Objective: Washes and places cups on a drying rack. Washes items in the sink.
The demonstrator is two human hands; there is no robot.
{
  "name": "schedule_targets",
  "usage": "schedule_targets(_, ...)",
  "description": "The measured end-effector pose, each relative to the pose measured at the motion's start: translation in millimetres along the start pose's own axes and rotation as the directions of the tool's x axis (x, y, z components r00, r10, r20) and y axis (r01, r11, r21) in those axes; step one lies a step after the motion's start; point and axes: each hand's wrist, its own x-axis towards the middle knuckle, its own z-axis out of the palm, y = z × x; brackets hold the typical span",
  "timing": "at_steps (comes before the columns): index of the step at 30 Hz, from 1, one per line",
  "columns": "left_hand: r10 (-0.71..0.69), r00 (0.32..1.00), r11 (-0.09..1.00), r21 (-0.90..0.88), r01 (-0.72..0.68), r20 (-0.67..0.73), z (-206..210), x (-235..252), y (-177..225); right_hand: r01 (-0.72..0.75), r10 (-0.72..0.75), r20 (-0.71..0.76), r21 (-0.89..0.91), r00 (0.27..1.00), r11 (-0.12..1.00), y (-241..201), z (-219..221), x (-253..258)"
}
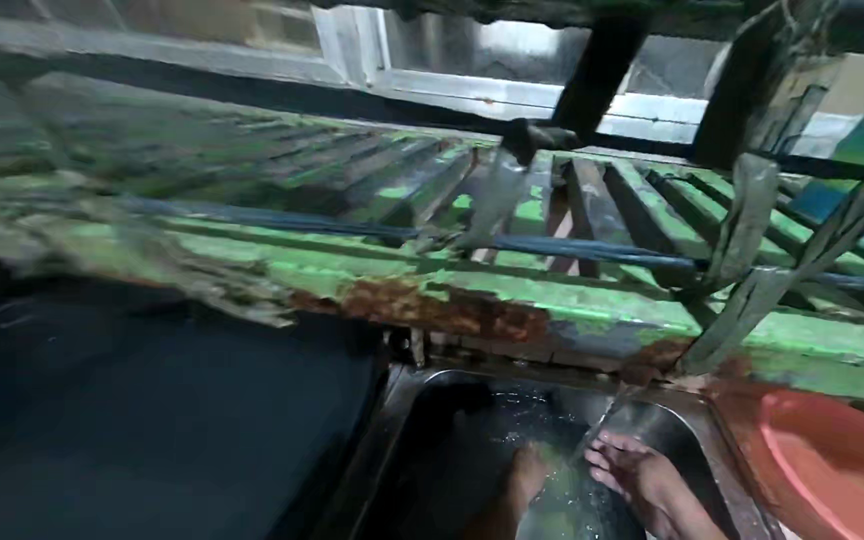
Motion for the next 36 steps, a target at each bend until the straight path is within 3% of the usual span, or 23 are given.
schedule_targets(5, 0.231, 0.972, 0.962, 0.14, -0.235, 0.045, 6.6, -17.9, 43.8, 0.085, -0.086, 0.113, 0.007, 0.99, 0.996, -32.8, 34.9, -3.6)
schedule_targets(8, 0.252, 0.967, 0.951, 0.176, -0.255, 0.042, -15.0, -38.6, 84.0, 0.271, -0.258, 0.088, -0.227, 0.962, 0.935, -20.7, 14.8, -3.2)
schedule_targets(11, 0.273, 0.96, 0.952, -0.127, -0.28, -0.066, -43.5, -53.4, 105.0, 0.186, -0.14, 0.184, -0.261, 0.973, 0.947, 4.2, -22.1, -6.4)
schedule_targets(14, 0.276, 0.947, 0.761, -0.565, -0.318, -0.161, -46.5, -62.9, 104.2, 0.0, -0.061, 0.4, 0.151, 0.914, 0.989, 25.8, -35.5, -11.4)
schedule_targets(15, 0.282, 0.941, 0.709, -0.62, -0.336, -0.187, -43.5, -64.2, 103.8, -0.017, -0.076, 0.405, 0.221, 0.911, 0.975, 24.7, -31.5, -12.6)
schedule_targets(16, 0.283, 0.936, 0.716, -0.604, -0.351, -0.209, -42.1, -68.6, 106.7, 0.019, -0.079, 0.342, 0.175, 0.936, 0.984, 19.6, -23.9, -14.7)
schedule_targets(18, 0.318, 0.931, 0.88, -0.31, -0.359, -0.177, -48.9, -82.1, 120.5, 0.138, -0.114, 0.103, -0.27, 0.988, 0.953, 1.5, -1.9, -18.4)
schedule_targets(19, 0.328, 0.927, 0.92, -0.161, -0.357, -0.179, -50.6, -85.7, 125.9, 0.194, -0.187, 0.062, -0.473, 0.98, 0.859, -2.5, 4.2, -17.4)
schedule_targets(20, 0.323, 0.925, 0.93, -0.116, -0.35, -0.201, -51.9, -88.6, 127.5, 0.247, -0.244, 0.076, -0.527, 0.967, 0.813, -3.2, 6.3, -16.7)
schedule_targets(22, 0.337, 0.906, 0.895, -0.211, -0.393, -0.257, -60.0, -95.1, 122.3, 0.277, -0.242, 0.15, -0.294, 0.959, 0.915, -4.4, 5.9, -19.8)
schedule_targets(24, 0.355, 0.887, 0.799, -0.396, -0.452, -0.296, -64.3, -97.8, 107.6, 0.173, -0.169, 0.309, 0.016, 0.936, 0.985, -2.4, 1.6, -17.4)
schedule_targets(26, 0.335, 0.886, 0.713, -0.529, -0.461, -0.32, -63.6, -95.8, 88.3, 0.191, -0.163, 0.316, -0.06, 0.935, 0.98, 2.0, 3.3, -1.3)
schedule_targets(28, 0.25, 0.909, 0.668, -0.62, -0.412, -0.334, -56.4, -82.7, 64.1, 0.261, -0.214, 0.193, -0.271, 0.958, 0.927, 5.5, 10.4, 11.2)
schedule_targets(31, 0.166, 0.94, 0.836, -0.463, -0.294, -0.297, -33.8, -63.6, 33.4, 0.369, -0.356, 0.096, -0.26, 0.929, 0.892, 5.9, 20.1, 3.4)
schedule_targets(34, 0.258, 0.966, 0.95, -0.181, -0.256, -0.014, 17.5, -63.3, 22.3, 0.426, -0.428, 0.033, -0.182, 0.903, 0.886, 6.5, 26.2, 2.2)
schedule_targets(36, 0.283, 0.953, 0.956, 0.045, -0.289, 0.112, 54.3, -63.3, 18.9, 0.333, -0.371, -0.026, -0.387, 0.928, 0.86, -0.3, 27.9, 14.1)
